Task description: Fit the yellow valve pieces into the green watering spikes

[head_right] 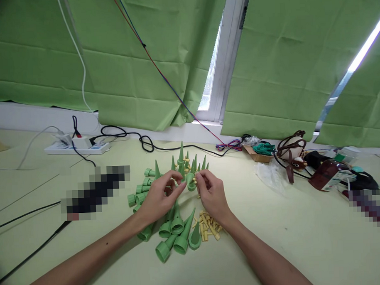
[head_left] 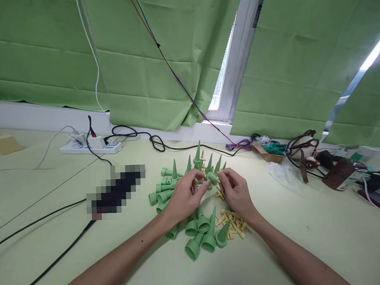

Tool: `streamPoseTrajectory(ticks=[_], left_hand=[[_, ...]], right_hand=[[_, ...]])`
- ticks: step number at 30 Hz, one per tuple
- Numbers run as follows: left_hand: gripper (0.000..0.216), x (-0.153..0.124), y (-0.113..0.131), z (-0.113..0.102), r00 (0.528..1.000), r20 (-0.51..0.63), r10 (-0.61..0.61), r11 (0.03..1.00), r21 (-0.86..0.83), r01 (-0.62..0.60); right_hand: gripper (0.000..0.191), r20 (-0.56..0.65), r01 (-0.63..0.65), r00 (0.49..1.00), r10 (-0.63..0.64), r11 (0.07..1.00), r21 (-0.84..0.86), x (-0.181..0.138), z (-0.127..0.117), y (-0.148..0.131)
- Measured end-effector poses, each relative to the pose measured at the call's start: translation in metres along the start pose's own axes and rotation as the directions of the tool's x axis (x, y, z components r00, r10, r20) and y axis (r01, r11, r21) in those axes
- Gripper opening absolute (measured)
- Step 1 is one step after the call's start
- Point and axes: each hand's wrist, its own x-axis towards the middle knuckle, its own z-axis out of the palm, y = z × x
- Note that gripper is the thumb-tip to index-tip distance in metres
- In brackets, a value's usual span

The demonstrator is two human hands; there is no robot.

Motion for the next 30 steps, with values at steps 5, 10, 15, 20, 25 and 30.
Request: streamPoseTrajectory(ticks=[5,10,15,20,25,30], left_hand=[[0.046,0.0023,0.0043,-0.0026,0.989,0.09,-0.114,0.989,-0.088,0.122],[0.041,0.0033,0.0053,-0.0046,0.982,0.125,-0.141,0.98,-0.122,0.157],[0.036,0.0028,0.0052,-0.0056,0.979,0.148,-0.14,0.976,-0.146,0.162],[0.03,0.002,0.0035,-0.005,0.986,0.117,-0.114,0.986,-0.111,0.127],[0.028,0.0007,0.0002,-0.0036,0.997,0.068,0.031,0.999,-0.022,-0.03],[0.016,-0.0031,-0.0007,-0.0011,0.986,0.036,0.165,0.985,0.05,-0.167]], right_hand=[[0.023,0.027,0.045,0.999,-0.045,0.998,-0.032,-0.0016,-0.0008,-0.0023],[0.022,0.081,0.064,0.995,-0.06,0.997,-0.045,-0.0041,-0.0011,-0.0032],[0.023,0.086,0.053,0.995,-0.049,0.998,-0.04,-0.0041,-0.0016,-0.0028],[0.025,0.071,0.021,0.997,-0.021,1.0,-0.004,-0.0032,-0.0006,-0.0016],[0.029,0.095,-0.008,0.995,0.005,1.0,0.03,-0.0041,-0.0003,0.0004],[0.029,0.12,-0.035,0.992,0.028,0.998,0.058,-0.0039,0.0005,0.0016]])
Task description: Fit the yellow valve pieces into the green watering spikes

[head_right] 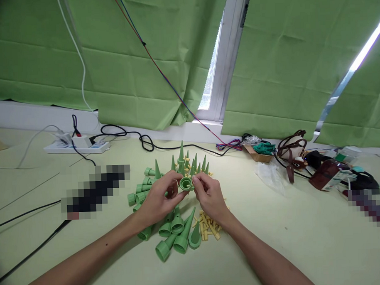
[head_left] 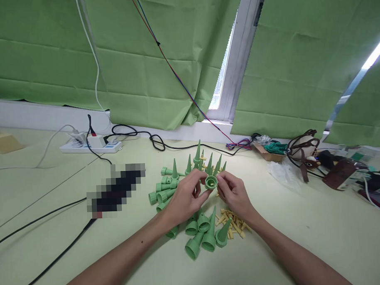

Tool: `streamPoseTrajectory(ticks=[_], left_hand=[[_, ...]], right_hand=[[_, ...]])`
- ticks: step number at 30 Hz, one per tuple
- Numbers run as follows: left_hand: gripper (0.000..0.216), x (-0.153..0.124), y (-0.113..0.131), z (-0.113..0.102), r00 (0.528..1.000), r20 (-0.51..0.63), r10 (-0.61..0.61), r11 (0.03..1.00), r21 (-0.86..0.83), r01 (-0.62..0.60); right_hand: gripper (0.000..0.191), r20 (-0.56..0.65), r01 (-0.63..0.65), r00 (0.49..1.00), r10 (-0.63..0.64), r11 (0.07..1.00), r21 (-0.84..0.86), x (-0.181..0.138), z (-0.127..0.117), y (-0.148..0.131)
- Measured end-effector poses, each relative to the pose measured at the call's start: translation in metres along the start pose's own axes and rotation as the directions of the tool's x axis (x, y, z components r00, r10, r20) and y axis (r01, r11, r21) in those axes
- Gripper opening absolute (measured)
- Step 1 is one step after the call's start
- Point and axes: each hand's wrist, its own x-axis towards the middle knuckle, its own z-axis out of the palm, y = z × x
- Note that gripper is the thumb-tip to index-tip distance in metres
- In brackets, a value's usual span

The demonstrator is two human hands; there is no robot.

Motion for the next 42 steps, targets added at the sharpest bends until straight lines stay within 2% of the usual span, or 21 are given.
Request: streamPoseTrajectory(ticks=[3,7,11,17,21,28,34,42], left_hand=[[0.014,0.0,0.001,0.001,1.0,-0.005,-0.007,1.0,0.007,0.007],[0.02,0.002,0.004,-0.001,0.992,0.02,-0.125,0.989,-0.077,0.126],[0.017,0.006,0.007,-0.004,0.97,0.119,-0.213,0.954,-0.19,0.233],[0.052,0.007,0.004,-0.003,0.913,0.224,-0.34,0.846,-0.352,0.401],[0.058,0.006,-0.002,-0.001,0.897,0.236,-0.373,0.813,-0.382,0.439],[0.044,0.007,0.005,-0.006,0.931,0.217,-0.294,0.871,-0.341,0.354],[0.026,0.005,0.007,-0.007,0.98,0.108,-0.167,0.971,-0.155,0.182],[0.011,0.001,0.004,-0.005,0.998,0.064,0.012,0.999,-0.038,-0.009]], right_hand=[[0.029,0.004,-0.015,1.0,0.015,1.0,0.007,0.0,0.001,-0.001],[0.031,-0.013,-0.014,1.0,0.014,1.0,0.004,-0.001,0.001,-0.003],[0.029,-0.051,0.014,0.999,-0.014,1.0,0.006,0.0,0.001,-0.004],[0.026,-0.043,0.05,0.998,-0.053,0.996,-0.068,0.0,-0.001,-0.006],[0.026,0.011,0.067,0.998,-0.067,0.989,-0.129,-0.001,-0.001,-0.005],[0.027,0.026,0.045,0.999,-0.042,0.991,-0.123,0.0,-0.002,-0.002],[0.03,0.03,0.03,0.999,-0.026,0.992,-0.124,0.0,-0.002,-0.002],[0.031,0.046,0.014,0.999,-0.009,0.994,-0.109,0.0,-0.002,-0.001]])
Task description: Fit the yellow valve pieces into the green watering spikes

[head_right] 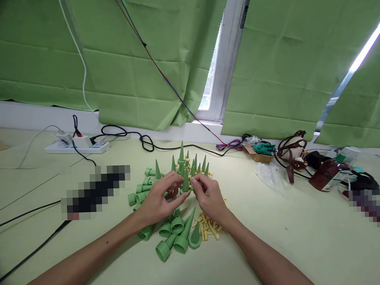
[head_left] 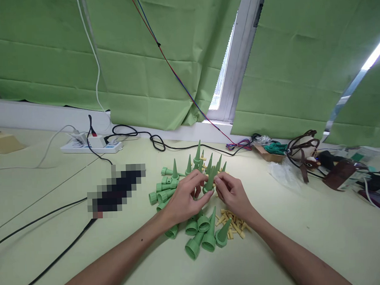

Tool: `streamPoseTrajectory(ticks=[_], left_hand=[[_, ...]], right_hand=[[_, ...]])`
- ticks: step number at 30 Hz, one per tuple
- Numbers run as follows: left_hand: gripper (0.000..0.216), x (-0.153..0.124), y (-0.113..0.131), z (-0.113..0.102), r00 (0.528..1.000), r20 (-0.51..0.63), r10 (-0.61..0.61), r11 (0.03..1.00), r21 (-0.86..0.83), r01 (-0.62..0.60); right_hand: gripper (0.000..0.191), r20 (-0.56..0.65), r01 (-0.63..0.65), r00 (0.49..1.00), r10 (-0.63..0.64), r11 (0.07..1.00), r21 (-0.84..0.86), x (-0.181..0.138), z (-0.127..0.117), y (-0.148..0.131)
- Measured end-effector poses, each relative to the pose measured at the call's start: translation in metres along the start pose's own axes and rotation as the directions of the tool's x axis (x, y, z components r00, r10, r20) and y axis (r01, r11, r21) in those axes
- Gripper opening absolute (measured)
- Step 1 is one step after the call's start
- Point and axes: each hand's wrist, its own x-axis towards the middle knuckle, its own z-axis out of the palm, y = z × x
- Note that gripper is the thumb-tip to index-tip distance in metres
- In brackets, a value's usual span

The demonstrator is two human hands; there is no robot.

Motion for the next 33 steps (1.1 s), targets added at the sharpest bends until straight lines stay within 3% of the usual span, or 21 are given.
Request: streamPoseTrajectory(ticks=[7,14,19,23,33], left_hand=[[0.02,-0.002,-0.0026,0.0039,0.994,0.043,0.104,0.99,0.093,-0.108],[0.013,0.0016,0.0007,0.0032,0.996,-0.067,-0.065,0.998,0.007,0.065],[0.046,0.0048,0.0029,0.0011,0.982,0.001,-0.189,0.979,-0.082,0.188],[0.049,0.0057,0.0029,0.0005,0.96,0.056,-0.275,0.949,-0.145,0.28],[0.035,0.0049,0.0003,0.0,0.98,0.04,-0.195,0.979,-0.059,0.197]], right_hand=[[0.031,-0.002,0.001,1.0,-0.001,1.0,-0.03,0.0006,0.001,-0.0001],[0.028,-0.135,0.009,0.991,-0.005,0.999,0.033,0.0014,0.0021,-0.0005],[0.026,-0.158,0.028,0.987,-0.028,1.0,-0.003,0.0018,0.0006,-0.0041],[0.025,-0.089,0.078,0.993,-0.084,0.995,-0.064,-0.0001,0.0006,-0.0048],[0.025,-0.093,0.072,0.993,-0.076,0.996,-0.048,-0.0005,-0.0001,-0.0017]])
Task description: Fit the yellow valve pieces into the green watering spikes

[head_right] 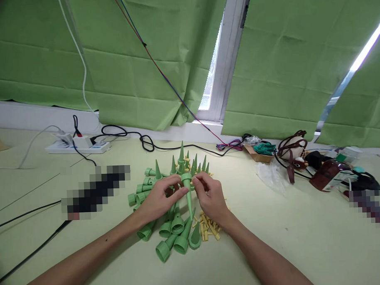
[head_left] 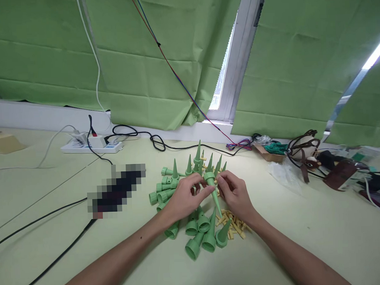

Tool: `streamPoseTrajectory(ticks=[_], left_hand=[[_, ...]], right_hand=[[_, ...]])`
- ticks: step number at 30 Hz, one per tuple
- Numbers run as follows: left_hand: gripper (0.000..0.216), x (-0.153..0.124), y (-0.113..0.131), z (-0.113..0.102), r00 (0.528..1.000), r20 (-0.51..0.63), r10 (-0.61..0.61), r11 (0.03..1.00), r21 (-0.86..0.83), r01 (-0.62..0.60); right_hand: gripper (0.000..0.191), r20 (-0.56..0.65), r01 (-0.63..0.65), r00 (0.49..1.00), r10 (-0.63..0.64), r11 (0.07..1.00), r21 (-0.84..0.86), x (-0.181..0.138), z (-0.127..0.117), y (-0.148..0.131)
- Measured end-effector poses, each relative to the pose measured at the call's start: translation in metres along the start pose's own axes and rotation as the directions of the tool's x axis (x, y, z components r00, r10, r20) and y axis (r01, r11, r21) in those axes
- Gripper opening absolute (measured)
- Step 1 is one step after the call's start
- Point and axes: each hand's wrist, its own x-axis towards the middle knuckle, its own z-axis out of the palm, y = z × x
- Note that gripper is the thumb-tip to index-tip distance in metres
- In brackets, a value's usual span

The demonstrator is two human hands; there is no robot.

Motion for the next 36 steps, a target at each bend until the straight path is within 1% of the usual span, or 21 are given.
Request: streamPoseTrajectory(ticks=[4,8,10,12,16,18,19,21,23,27,29,31,36], left_hand=[[0.026,-0.002,-0.004,0.002,0.994,-0.041,0.098,0.994,0.045,-0.096],[0.01,-0.004,-0.006,0.003,0.974,-0.054,0.222,0.971,0.101,-0.216],[0.01,-0.005,-0.006,0.004,0.964,-0.04,0.263,0.957,0.142,-0.255],[0.014,-0.005,-0.005,0.004,0.962,-0.037,0.27,0.952,0.161,-0.261],[0.011,-0.004,-0.003,0.004,0.976,-0.088,0.198,0.976,0.108,-0.188],[0.006,-0.002,-0.003,0.004,0.99,-0.081,0.118,0.992,0.046,-0.115],[0.004,-0.001,-0.003,0.003,0.996,-0.06,0.071,0.997,0.006,-0.071],[0.012,0.0,-0.003,0.002,1.0,0.004,-0.018,0.996,-0.09,0.019],[0.023,0.002,-0.005,0.001,0.993,0.068,-0.094,0.973,-0.205,0.106],[0.046,0.003,-0.007,0.0,0.966,0.154,-0.209,0.877,-0.407,0.255],[0.05,0.003,-0.008,0.0,0.954,0.188,-0.232,0.837,-0.462,0.295],[0.048,0.003,-0.009,0.0,0.948,0.224,-0.225,0.813,-0.494,0.309],[0.039,0.003,-0.01,-0.002,0.949,0.253,-0.187,0.788,-0.538,0.299]], right_hand=[[0.029,0.024,-0.047,0.999,0.046,0.997,0.064,0.0,0.001,0.002],[0.03,0.053,-0.085,0.995,0.08,0.989,0.122,-0.001,0.003,0.005],[0.03,0.065,-0.093,0.994,0.084,0.985,0.142,-0.001,0.004,0.006],[0.03,0.067,-0.097,0.994,0.088,0.984,0.152,-0.002,0.004,0.006],[0.03,0.049,-0.106,0.994,0.1,0.982,0.157,-0.001,0.005,0.003],[0.03,0.033,-0.104,0.994,0.099,0.982,0.16,-0.001,0.005,0.001],[0.03,0.024,-0.099,0.995,0.096,0.982,0.161,-0.001,0.004,0.0],[0.029,0.008,-0.088,0.996,0.087,0.983,0.162,-0.001,0.004,-0.002],[0.027,-0.002,-0.077,0.997,0.078,0.983,0.164,-0.001,0.003,-0.004],[0.025,0.013,-0.065,0.998,0.064,0.984,0.166,-0.001,0.003,-0.004],[0.025,0.034,-0.064,0.998,0.06,0.986,0.151,-0.001,0.003,-0.003],[0.025,0.052,-0.066,0.997,0.059,0.99,0.128,-0.001,0.002,-0.001],[0.026,0.081,-0.075,0.994,0.066,0.992,0.103,-0.001,0.002,0.002]])
